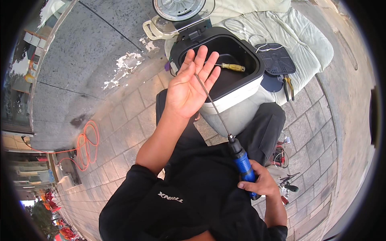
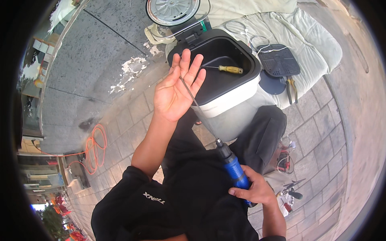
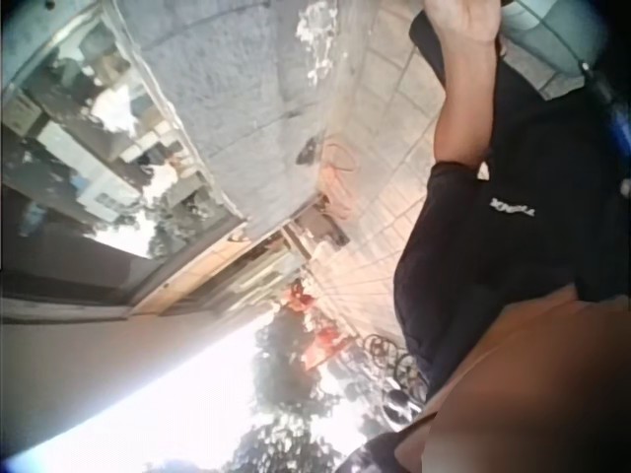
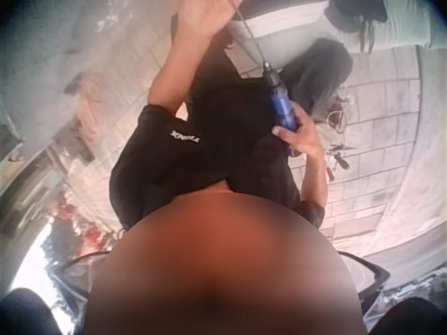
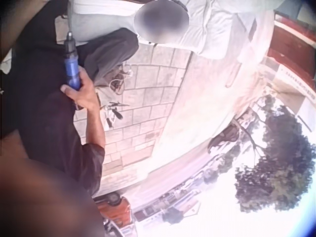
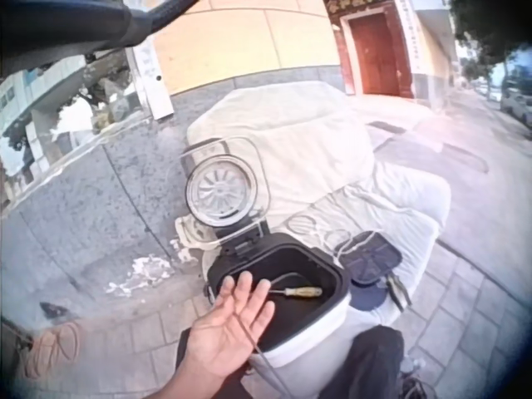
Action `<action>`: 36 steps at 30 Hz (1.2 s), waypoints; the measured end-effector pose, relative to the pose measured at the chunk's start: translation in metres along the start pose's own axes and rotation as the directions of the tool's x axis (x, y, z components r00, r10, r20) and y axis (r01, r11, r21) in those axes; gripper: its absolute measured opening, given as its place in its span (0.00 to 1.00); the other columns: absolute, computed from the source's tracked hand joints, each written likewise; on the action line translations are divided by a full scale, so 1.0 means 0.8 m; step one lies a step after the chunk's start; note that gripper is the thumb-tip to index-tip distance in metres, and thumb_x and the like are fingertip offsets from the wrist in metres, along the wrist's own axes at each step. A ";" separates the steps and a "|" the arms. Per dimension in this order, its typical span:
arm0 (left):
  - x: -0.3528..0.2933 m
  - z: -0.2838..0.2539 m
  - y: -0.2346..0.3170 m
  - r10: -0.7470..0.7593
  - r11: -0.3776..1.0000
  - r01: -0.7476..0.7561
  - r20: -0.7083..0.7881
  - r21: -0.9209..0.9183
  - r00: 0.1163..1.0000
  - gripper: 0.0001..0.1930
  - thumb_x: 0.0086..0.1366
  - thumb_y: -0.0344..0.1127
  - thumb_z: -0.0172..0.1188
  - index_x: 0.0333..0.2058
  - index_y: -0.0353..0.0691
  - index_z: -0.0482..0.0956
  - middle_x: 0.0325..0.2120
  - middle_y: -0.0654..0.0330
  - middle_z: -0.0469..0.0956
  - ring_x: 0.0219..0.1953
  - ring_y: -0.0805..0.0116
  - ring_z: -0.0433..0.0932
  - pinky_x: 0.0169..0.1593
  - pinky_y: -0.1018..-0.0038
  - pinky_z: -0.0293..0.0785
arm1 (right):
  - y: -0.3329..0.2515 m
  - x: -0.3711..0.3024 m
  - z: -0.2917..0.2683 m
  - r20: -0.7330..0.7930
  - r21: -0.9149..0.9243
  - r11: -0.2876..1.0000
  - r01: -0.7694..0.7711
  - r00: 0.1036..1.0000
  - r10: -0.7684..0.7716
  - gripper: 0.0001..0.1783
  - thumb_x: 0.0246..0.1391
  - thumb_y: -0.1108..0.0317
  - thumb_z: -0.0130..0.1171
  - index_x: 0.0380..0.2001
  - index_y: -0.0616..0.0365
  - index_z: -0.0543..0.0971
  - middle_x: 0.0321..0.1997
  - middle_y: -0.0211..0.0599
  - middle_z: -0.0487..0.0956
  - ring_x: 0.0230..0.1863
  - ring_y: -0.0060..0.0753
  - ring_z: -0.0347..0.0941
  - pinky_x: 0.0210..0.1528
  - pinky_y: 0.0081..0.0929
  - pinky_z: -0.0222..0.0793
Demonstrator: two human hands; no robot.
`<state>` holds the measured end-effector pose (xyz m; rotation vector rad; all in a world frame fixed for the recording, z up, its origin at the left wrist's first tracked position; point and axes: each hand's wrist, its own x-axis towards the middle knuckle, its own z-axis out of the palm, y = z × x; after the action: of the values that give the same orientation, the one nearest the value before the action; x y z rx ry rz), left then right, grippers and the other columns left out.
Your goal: The person uses a yellow-handled screwdriver to scrape the interior of a circular metal appliance component. They then switch to a blue electric screwdriver to tighten screws on the same component. Finally, they return to using the yellow-handled screwdriver to scrape the interior again.
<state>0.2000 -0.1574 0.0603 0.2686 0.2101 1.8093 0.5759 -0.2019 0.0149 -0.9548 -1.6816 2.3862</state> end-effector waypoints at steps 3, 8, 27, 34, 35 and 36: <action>0.000 -0.001 -0.002 -0.004 1.000 0.004 -0.009 0.004 1.000 0.15 0.80 0.28 0.49 0.56 0.47 0.81 0.67 0.64 0.76 0.77 0.56 0.61 0.77 0.48 0.61 | -0.005 0.000 0.002 0.004 0.041 0.999 -0.003 1.000 0.003 0.42 0.50 0.66 0.83 0.66 0.62 0.73 0.46 0.24 0.76 0.46 0.17 0.69 0.50 0.19 0.68; 0.002 -0.004 -0.007 0.023 1.000 -0.023 -0.018 0.001 1.000 0.14 0.80 0.28 0.49 0.55 0.48 0.82 0.67 0.66 0.77 0.77 0.58 0.63 0.76 0.50 0.63 | -0.005 0.001 0.003 -0.010 0.032 0.999 -0.013 1.000 0.013 0.42 0.50 0.65 0.83 0.65 0.62 0.73 0.45 0.24 0.76 0.46 0.17 0.69 0.51 0.20 0.68; 0.003 -0.013 -0.012 0.068 0.997 -0.069 0.016 0.029 0.998 0.14 0.81 0.31 0.49 0.55 0.48 0.82 0.65 0.67 0.78 0.75 0.58 0.66 0.72 0.55 0.69 | 0.003 0.004 0.003 0.026 0.072 0.997 -0.013 1.000 0.011 0.41 0.51 0.64 0.82 0.66 0.62 0.73 0.46 0.27 0.78 0.47 0.18 0.72 0.52 0.22 0.70; -0.002 -0.021 -0.016 -0.017 0.995 0.016 -0.012 -0.094 1.000 0.13 0.82 0.38 0.50 0.55 0.46 0.82 0.58 0.64 0.84 0.68 0.60 0.75 0.66 0.60 0.76 | 0.004 0.008 0.006 0.004 -0.090 0.993 0.076 0.997 -0.076 0.43 0.49 0.70 0.80 0.67 0.61 0.70 0.45 0.26 0.77 0.45 0.18 0.73 0.50 0.22 0.71; -0.003 -0.022 -0.017 -0.031 0.993 0.032 0.009 -0.111 0.999 0.14 0.82 0.39 0.50 0.55 0.45 0.82 0.56 0.64 0.85 0.67 0.60 0.76 0.66 0.60 0.77 | 0.003 0.009 0.007 0.006 -0.078 0.994 0.070 0.998 -0.070 0.43 0.49 0.70 0.80 0.67 0.61 0.70 0.45 0.26 0.77 0.45 0.18 0.73 0.49 0.22 0.71; -0.003 -0.022 -0.019 -0.045 0.991 0.048 0.030 -0.127 0.999 0.14 0.82 0.40 0.50 0.55 0.44 0.82 0.55 0.63 0.86 0.66 0.60 0.77 0.65 0.60 0.77 | 0.002 0.009 0.007 0.007 -0.073 0.995 0.069 0.998 -0.069 0.43 0.49 0.70 0.80 0.68 0.61 0.70 0.44 0.26 0.77 0.45 0.18 0.73 0.49 0.22 0.71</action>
<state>0.2093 -0.1562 0.0388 0.1963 0.0805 1.7639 0.5677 -0.2041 0.0110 -0.8863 -1.7842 2.3004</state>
